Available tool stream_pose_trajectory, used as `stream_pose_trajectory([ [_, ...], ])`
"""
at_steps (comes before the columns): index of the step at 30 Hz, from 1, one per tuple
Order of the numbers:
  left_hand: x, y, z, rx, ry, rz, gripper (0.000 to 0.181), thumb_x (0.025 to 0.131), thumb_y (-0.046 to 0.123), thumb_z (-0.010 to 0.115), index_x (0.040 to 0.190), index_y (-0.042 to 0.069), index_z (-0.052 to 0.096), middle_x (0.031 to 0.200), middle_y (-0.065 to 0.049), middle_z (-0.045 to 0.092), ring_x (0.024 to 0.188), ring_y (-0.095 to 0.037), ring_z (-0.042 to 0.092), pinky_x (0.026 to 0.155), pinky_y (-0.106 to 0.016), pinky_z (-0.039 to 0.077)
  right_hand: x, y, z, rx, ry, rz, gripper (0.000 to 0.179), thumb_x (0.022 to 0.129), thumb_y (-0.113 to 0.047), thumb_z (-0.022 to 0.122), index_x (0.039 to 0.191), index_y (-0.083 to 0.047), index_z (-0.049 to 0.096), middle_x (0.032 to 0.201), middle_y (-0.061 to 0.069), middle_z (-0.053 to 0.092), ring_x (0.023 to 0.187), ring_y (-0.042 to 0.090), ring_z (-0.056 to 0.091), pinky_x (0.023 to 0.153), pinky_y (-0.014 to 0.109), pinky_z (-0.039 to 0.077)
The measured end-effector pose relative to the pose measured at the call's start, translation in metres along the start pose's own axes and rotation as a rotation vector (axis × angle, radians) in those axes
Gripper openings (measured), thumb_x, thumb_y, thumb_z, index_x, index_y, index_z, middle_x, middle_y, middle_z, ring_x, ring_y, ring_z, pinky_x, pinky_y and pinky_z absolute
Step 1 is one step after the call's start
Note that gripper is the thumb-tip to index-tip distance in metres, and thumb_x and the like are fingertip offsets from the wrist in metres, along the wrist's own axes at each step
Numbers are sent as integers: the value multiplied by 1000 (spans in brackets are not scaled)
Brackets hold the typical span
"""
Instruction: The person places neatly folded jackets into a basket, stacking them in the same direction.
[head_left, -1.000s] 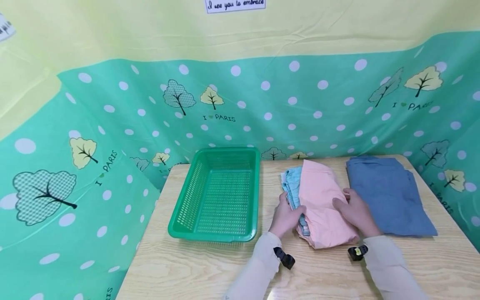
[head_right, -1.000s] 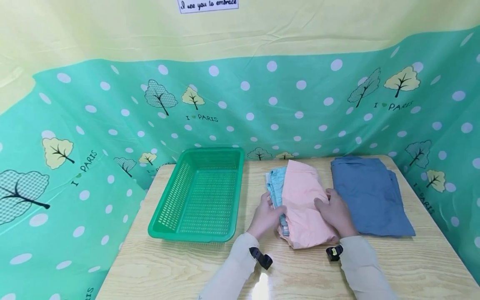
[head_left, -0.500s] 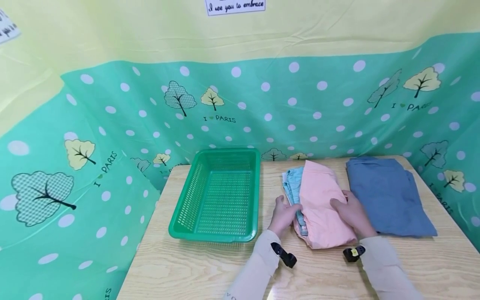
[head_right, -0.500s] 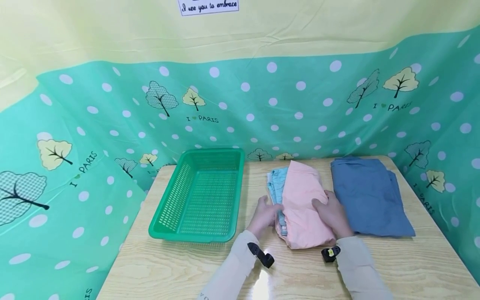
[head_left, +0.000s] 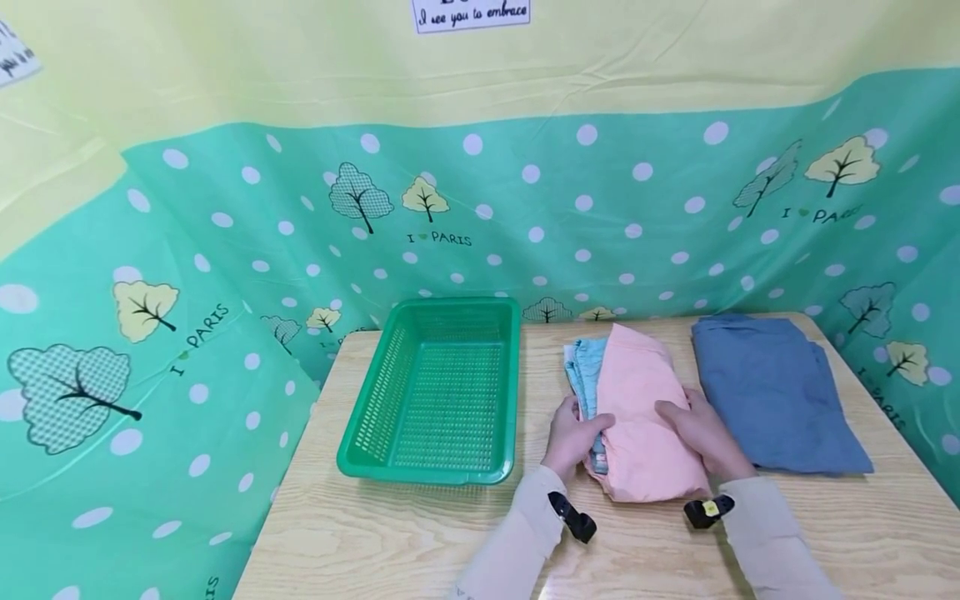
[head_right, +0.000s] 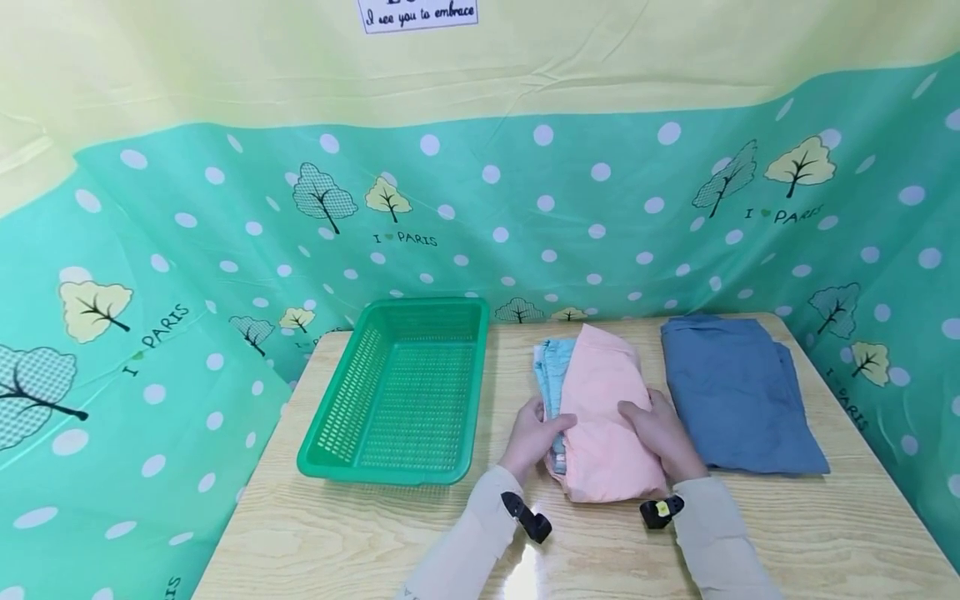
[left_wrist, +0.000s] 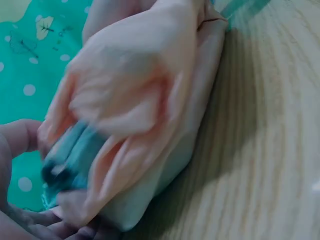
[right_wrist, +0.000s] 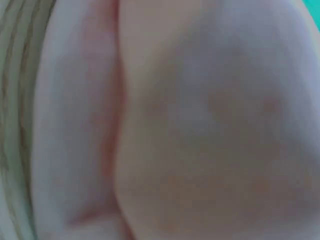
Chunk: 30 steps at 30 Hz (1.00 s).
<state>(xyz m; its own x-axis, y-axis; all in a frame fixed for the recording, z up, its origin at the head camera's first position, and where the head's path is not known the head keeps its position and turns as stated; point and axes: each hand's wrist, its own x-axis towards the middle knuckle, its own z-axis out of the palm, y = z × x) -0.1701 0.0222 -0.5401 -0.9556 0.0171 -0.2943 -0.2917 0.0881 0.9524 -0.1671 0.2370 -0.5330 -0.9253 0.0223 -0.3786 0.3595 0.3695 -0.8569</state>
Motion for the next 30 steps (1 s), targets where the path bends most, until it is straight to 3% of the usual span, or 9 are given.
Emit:
stream_pose_trajectory([
  [3,-4,1,3,19,15,15,64,82,25,83,140,17,57,126,-3,66,117,-20,61,108,-43,48,-3,1,1,0,-14,4,84,106,-45,47,158,10,12,154,35,31,131,40,47,103,44,47],
  [6,-6,2,3,26,-1,40,73,83,27,82,148,20,50,140,-7,60,131,-25,56,114,-47,43,-4,3,2,23,-33,4,77,107,-43,48,154,11,21,139,28,47,110,25,60,87,32,52],
  [10,-7,2,2,47,-29,58,78,84,31,81,153,24,45,154,-9,51,142,-28,48,118,-49,39,-6,5,2,91,-63,-1,72,107,-39,52,152,10,25,121,13,60,91,8,63,78,28,55],
  [18,-5,1,-2,96,-44,51,80,82,31,80,153,29,43,153,-6,51,140,-29,48,116,-50,39,-8,9,0,255,-141,6,77,106,-32,55,157,9,14,106,-3,67,91,5,67,79,28,58],
  [23,-1,-3,-6,-2,-63,15,82,83,23,78,155,25,40,155,-9,47,141,-30,45,119,-51,34,-7,11,-1,331,-181,36,76,106,-31,54,157,8,13,104,-6,66,93,5,66,82,28,58],
  [30,1,-5,-10,-112,-97,-24,81,80,12,78,152,22,42,146,-6,54,128,-24,55,113,-44,43,-7,10,-2,417,-223,61,73,107,-30,52,157,4,12,101,-9,67,92,5,67,81,29,59],
])
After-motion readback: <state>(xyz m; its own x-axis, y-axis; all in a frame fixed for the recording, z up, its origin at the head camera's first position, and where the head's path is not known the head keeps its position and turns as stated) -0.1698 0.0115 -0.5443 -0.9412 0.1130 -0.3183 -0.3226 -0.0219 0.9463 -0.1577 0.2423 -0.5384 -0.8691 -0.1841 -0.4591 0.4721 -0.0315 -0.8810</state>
